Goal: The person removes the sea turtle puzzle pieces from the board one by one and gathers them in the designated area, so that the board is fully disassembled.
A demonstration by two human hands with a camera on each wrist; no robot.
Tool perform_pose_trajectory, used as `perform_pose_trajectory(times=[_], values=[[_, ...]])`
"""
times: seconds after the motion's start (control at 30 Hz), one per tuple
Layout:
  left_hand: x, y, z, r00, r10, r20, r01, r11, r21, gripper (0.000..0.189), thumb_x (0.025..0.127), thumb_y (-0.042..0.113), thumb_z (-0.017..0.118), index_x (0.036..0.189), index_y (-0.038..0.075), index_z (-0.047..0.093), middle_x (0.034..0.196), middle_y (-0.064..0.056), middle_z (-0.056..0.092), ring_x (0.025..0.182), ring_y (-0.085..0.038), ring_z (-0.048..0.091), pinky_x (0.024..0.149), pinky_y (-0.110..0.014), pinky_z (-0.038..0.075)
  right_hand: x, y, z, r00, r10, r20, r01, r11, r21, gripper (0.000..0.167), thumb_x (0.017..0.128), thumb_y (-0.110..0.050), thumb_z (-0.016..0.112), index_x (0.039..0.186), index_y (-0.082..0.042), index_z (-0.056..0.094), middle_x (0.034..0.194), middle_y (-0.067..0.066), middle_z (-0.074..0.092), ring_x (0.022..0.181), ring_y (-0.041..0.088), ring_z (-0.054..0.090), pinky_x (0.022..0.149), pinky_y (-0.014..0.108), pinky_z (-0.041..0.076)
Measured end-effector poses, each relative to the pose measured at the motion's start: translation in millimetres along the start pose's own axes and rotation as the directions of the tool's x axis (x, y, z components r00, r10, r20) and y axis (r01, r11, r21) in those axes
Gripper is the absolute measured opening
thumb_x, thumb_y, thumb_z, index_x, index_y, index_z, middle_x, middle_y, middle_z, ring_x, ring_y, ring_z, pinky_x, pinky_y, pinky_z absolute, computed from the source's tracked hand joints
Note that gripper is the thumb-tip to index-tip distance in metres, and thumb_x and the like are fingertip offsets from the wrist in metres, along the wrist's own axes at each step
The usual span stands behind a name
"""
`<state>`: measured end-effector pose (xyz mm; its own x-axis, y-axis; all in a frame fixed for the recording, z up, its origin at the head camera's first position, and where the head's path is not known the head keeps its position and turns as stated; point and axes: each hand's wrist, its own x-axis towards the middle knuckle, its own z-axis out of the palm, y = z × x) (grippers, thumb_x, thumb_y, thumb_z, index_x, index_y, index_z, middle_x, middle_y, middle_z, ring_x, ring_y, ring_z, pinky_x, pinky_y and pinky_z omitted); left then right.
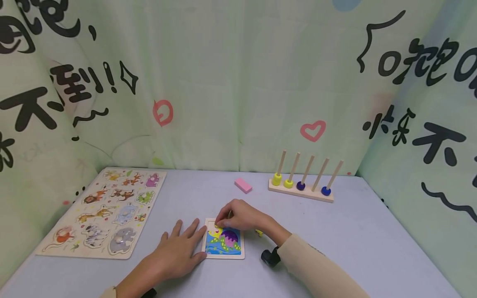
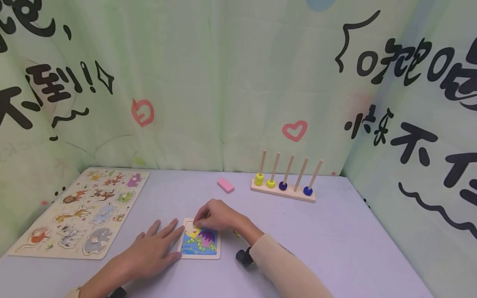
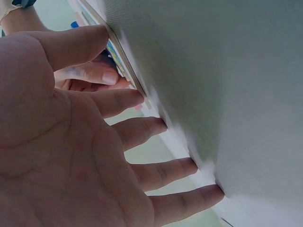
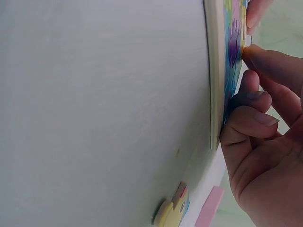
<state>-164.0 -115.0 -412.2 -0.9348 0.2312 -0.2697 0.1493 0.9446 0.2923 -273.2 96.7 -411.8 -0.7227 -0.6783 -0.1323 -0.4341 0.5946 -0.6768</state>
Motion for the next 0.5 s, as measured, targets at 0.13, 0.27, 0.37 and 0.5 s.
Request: perform_pose_trajectory(times=[0.13, 0.27, 0.37, 0.5], values=[[-0.4, -0.5, 0.7, 1.0, 0.002, -0.004, -0.002, 1.0, 0.0, 0.072, 0.098, 0.05, 0.07, 0.16, 0.021, 0.048, 0.175, -0.009, 0.034, 0.159, -0.058, 0.022, 0.115, -0.085, 0.025, -0.7, 0.8, 0.1, 1.0, -0.003, -0.013, 0.002, 1.0, -0.007, 0.012, 0.099, -0.018, 0.075, 0.106, -0.012, 0.083, 0.101, 0.0, 0.08, 0.088, 0.009, 0.061, 0.082, 0.021, 0.052], [-0.8, -0.5, 0.8, 1.0, 0.004, -0.007, -0.004, 1.0, -0.002, 0.072, 0.098, 0.05, 0.07, 0.161, 0.021, 0.048, 0.175, -0.009, 0.034, 0.159, -0.057, 0.022, 0.115, -0.085, 0.025, -1.6, 1.0, -0.2, 1.0, -0.001, -0.027, 0.0, 1.0, -0.019, 0.012, 0.098, -0.019, 0.076, 0.105, -0.013, 0.084, 0.101, -0.001, 0.077, 0.091, 0.01, 0.059, 0.083, 0.023, 0.051], [-1.2, -0.2, 0.4, 1.0, 0.002, -0.009, -0.002, 1.0, -0.003, 0.072, 0.098, 0.05, 0.07, 0.16, 0.021, 0.048, 0.174, -0.009, 0.034, 0.159, -0.058, 0.022, 0.115, -0.085, 0.025, -1.8, 1.4, -0.3, 1.0, -0.004, -0.025, 0.004, 1.0, -0.018, 0.011, 0.098, -0.019, 0.077, 0.104, -0.014, 0.084, 0.1, -0.002, 0.076, 0.092, 0.011, 0.058, 0.083, 0.023, 0.05], [-2.0, 0.1, -0.5, 1.0, 0.005, -0.014, -0.005, 1.0, -0.005, 0.071, 0.098, 0.049, 0.07, 0.16, 0.02, 0.049, 0.174, -0.009, 0.035, 0.159, -0.058, 0.022, 0.116, -0.085, 0.024, -1.3, 1.7, -0.7, 1.0, -0.004, -0.01, 0.004, 1.0, -0.012, 0.01, 0.096, -0.018, 0.079, 0.104, -0.016, 0.083, 0.099, -0.004, 0.075, 0.092, 0.01, 0.058, 0.083, 0.023, 0.05]])
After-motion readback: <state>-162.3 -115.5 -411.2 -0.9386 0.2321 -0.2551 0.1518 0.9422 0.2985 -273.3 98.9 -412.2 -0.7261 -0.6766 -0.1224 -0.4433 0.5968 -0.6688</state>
